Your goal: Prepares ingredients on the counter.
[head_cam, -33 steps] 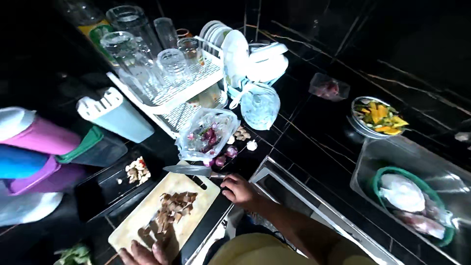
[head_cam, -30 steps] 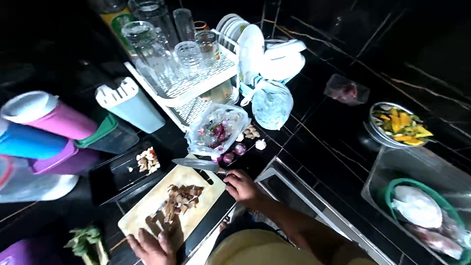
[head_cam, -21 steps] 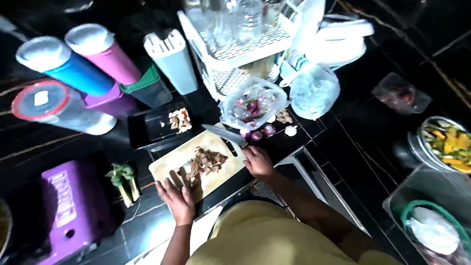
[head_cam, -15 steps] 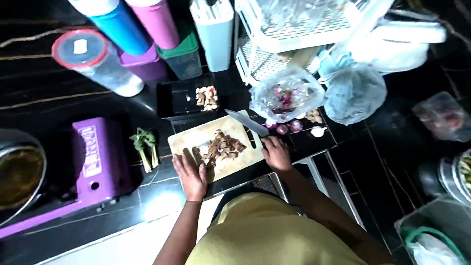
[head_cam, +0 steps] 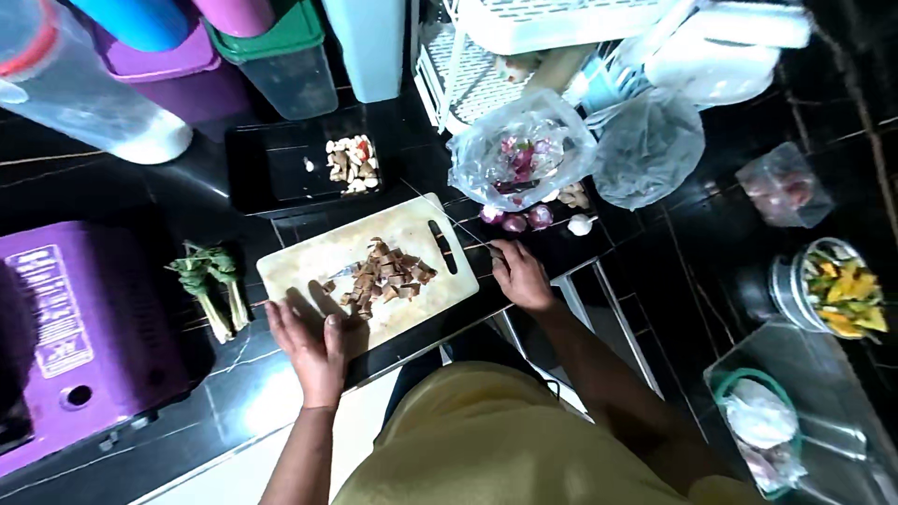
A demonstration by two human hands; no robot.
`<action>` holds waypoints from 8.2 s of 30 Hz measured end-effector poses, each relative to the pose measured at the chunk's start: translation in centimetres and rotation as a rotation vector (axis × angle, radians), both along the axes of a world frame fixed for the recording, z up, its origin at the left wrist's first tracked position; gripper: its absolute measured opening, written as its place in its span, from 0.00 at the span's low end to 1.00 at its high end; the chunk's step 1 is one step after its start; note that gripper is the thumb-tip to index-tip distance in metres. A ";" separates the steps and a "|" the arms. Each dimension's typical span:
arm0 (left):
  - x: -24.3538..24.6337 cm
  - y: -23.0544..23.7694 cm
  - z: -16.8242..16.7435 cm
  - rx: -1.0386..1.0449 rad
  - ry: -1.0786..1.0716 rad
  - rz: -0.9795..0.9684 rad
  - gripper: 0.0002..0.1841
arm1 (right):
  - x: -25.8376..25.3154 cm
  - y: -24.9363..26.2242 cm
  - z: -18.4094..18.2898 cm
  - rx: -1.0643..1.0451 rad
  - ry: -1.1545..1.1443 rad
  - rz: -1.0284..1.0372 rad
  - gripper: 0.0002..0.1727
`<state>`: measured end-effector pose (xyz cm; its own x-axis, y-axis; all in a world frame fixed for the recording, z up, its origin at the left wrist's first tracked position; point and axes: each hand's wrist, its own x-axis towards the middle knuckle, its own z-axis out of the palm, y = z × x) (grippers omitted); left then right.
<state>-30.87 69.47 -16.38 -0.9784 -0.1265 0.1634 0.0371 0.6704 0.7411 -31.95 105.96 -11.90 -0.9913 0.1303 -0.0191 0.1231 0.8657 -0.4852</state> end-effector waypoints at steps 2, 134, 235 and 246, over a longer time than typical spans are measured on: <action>-0.1 0.8 1.2 0.029 -0.018 0.016 0.45 | 0.7 1.5 0.5 -0.164 0.055 -0.037 0.26; -11.2 29.6 13.6 1.433 -0.452 -0.601 0.22 | -7.2 14.2 13.4 -0.561 0.004 0.567 0.42; -11.7 29.9 12.9 0.954 -0.320 -0.425 0.14 | -10.2 14.3 11.9 -0.886 -0.259 0.299 0.21; -11.6 29.8 13.0 0.912 -0.303 -0.319 0.16 | -13.0 15.6 10.9 -0.384 -0.150 0.346 0.30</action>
